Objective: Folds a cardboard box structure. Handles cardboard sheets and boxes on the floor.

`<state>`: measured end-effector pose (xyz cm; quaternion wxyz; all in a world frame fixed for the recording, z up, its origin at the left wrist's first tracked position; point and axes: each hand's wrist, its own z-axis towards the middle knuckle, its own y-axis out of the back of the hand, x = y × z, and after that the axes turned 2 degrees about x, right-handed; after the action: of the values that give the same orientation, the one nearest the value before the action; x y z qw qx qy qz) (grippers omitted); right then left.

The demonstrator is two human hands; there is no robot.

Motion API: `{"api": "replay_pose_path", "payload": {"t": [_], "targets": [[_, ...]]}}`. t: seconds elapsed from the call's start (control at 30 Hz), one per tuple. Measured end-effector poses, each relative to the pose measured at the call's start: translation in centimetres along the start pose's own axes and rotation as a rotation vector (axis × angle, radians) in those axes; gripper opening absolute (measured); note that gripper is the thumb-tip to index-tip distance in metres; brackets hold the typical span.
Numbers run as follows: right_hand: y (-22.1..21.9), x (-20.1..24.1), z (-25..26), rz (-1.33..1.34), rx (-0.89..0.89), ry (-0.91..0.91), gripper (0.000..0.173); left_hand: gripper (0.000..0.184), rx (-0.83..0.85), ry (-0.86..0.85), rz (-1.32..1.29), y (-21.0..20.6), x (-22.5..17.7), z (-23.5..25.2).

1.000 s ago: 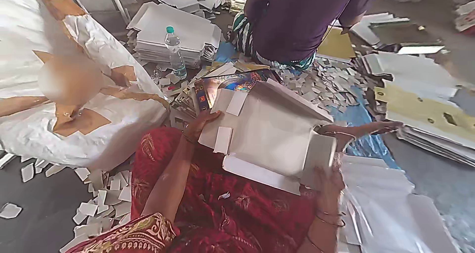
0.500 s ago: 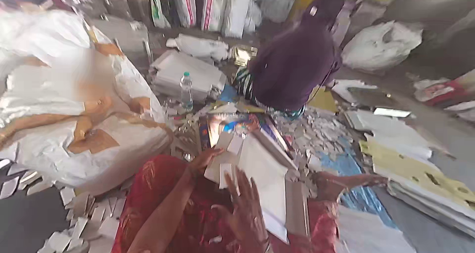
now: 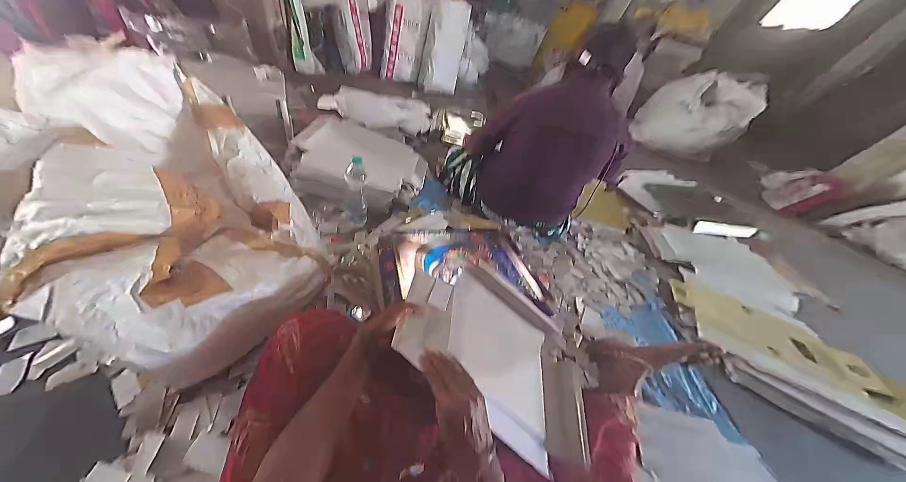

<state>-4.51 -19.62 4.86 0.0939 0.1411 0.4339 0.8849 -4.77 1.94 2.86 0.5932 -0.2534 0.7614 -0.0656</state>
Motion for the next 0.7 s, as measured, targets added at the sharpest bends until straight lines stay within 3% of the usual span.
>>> {"api": "replay_pose_path", "payload": {"t": [0.17, 0.27, 0.43, 0.6, 0.7], "targets": [[0.2, 0.7, -0.3, 0.158, -0.085, 0.023, 0.027, 0.017, 0.050, -0.034, -0.006, -0.6, -1.2, -0.6], [-0.4, 1.0, -0.7, 0.227, -0.100, 0.030, 0.028, 0.017, -0.003, -0.054, 0.083, -1.3, -2.2, -1.0], [0.1, 2.7, -1.5, 0.678, -0.100, 0.037, 0.020, 0.016, -0.061, -0.091, -0.012, 0.1, -0.8, 0.4], [2.1, 4.4, -1.4, 0.544, 0.297, 0.051, 0.026, 0.014, -0.067, -0.099, -0.085, 0.7, -0.5, 0.5], [2.6, 4.1, -1.6, 0.562, 0.355, 0.009, 0.025, 0.015, -0.004, -0.076, -0.048, 0.7, -0.7, 0.6]]}}
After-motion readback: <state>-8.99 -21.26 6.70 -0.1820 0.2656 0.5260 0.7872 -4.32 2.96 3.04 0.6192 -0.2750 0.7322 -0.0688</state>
